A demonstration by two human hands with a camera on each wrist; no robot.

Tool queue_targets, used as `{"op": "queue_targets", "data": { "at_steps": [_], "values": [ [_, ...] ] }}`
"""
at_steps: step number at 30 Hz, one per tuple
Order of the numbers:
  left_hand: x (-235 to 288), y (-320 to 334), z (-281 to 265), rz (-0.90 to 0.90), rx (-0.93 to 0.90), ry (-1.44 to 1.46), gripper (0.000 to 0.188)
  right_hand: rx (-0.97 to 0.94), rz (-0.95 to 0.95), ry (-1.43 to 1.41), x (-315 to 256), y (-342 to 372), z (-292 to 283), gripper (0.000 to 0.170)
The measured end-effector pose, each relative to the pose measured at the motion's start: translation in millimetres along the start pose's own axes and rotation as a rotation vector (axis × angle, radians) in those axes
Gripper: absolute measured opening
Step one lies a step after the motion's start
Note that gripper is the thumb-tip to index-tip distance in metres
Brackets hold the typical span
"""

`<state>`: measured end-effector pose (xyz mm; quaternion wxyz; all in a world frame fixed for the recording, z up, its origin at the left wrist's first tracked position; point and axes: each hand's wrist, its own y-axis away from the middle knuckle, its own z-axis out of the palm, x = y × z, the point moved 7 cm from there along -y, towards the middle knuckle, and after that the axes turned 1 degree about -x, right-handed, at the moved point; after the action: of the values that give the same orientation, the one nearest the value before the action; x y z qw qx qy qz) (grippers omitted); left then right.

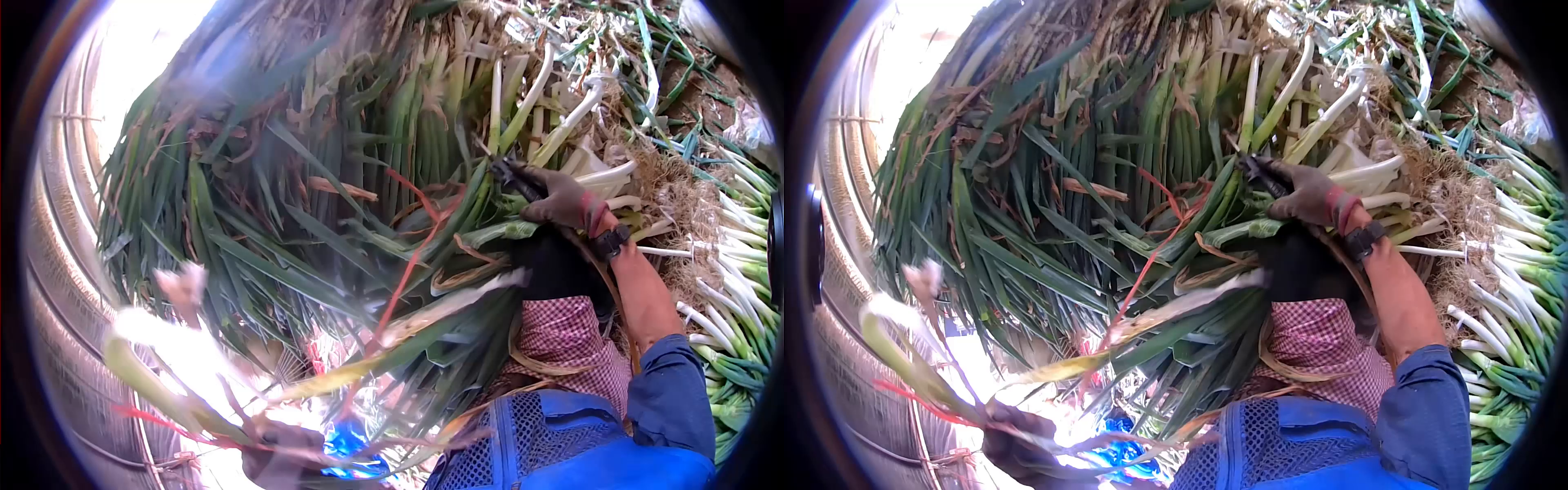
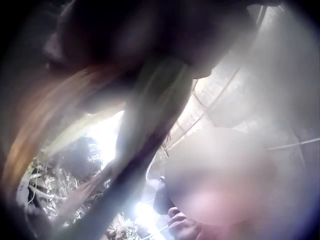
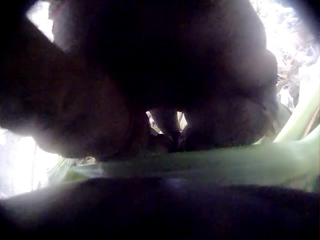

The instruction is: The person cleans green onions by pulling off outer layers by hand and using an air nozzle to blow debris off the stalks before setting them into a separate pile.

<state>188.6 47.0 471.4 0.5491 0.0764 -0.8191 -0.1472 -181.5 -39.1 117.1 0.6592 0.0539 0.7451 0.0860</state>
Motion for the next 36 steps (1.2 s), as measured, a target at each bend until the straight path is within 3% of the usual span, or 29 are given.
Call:
{"op": "queue_targets", "data": {
  "at_steps": [3,6,9,11,13,14,17,19,20,22,25,27,30,31,33,35,36],
  "values": [
    [65.5,-24.8,26.9,0.193,-0.046,-0.103,0.029,-0.023,-0.019,0.032,-15.1,15.2,-8.0,0.097],
    [167.6,-111.2,81.2,0.487,-0.107,-0.137,0.029,-0.008,-0.154,0.072,-25.3,29.0,-15.5,0.096],
    [285.7,-200.0,146.6,0.734,-0.246,-0.033,0.029,0.042,-0.092,0.029,-38.2,49.3,-29.5,0.097],
    [305.4,-242.1,169.0,0.795,-0.281,0.022,0.029,0.069,-0.045,-0.010,-43.0,53.3,-34.3,0.097],
    [265.4,-288.2,178.9,0.783,-0.254,0.025,0.029,0.122,0.000,-0.004,-37.5,52.2,-38.7,0.095],
    [232.4,-310.7,179.7,0.759,-0.223,0.006,0.030,0.031,0.057,-0.175,-48.8,56.3,-32.5,0.094],
    [100.6,-366.4,165.6,0.619,-0.102,-0.142,0.030,0.023,-0.194,0.075,-66.7,39.4,-18.9,0.093],
    [38.2,-375.1,154.8,0.521,-0.027,-0.443,0.029,0.153,-0.321,0.080,-72.3,14.9,-19.8,0.091],
    [17.3,-377.5,150.6,0.451,0.011,-0.639,0.029,0.182,-0.232,0.120,-72.9,-3.8,-23.2,0.091],
    [-19.0,-406.0,146.9,0.481,0.040,-0.690,0.034,0.223,-0.134,0.161,-75.2,-35.8,-25.5,0.090],
    [-27.7,-431.7,168.0,0.518,-0.007,-0.736,0.043,0.176,-0.195,0.201,-86.8,-75.8,-15.9,0.090],
    [-17.1,-444.3,194.1,0.809,0.090,-1.033,0.043,0.157,-0.203,0.218,-89.3,-100.4,-12.4,0.090],
    [-10.9,-476.2,228.2,0.847,0.154,-1.123,0.047,0.053,-0.094,0.272,-92.8,-129.3,-11.8,0.089],
    [-8.6,-485.8,235.9,0.844,0.148,-1.121,0.047,0.053,-0.087,0.272,-98.3,-135.0,-14.0,0.089],
    [-14.0,-511.4,247.6,0.639,0.171,-1.347,0.052,0.074,0.043,0.315,-95.4,-152.3,-24.0,0.087],
    [-9.4,-517.4,255.0,0.632,0.155,-1.385,0.052,0.093,0.063,0.267,-90.4,-172.9,-32.5,0.083],
    [-9.1,-524.4,254.3,0.544,0.111,-1.362,0.051,0.130,0.062,0.263,-91.3,-182.1,-39.5,0.081]
  ]
}}
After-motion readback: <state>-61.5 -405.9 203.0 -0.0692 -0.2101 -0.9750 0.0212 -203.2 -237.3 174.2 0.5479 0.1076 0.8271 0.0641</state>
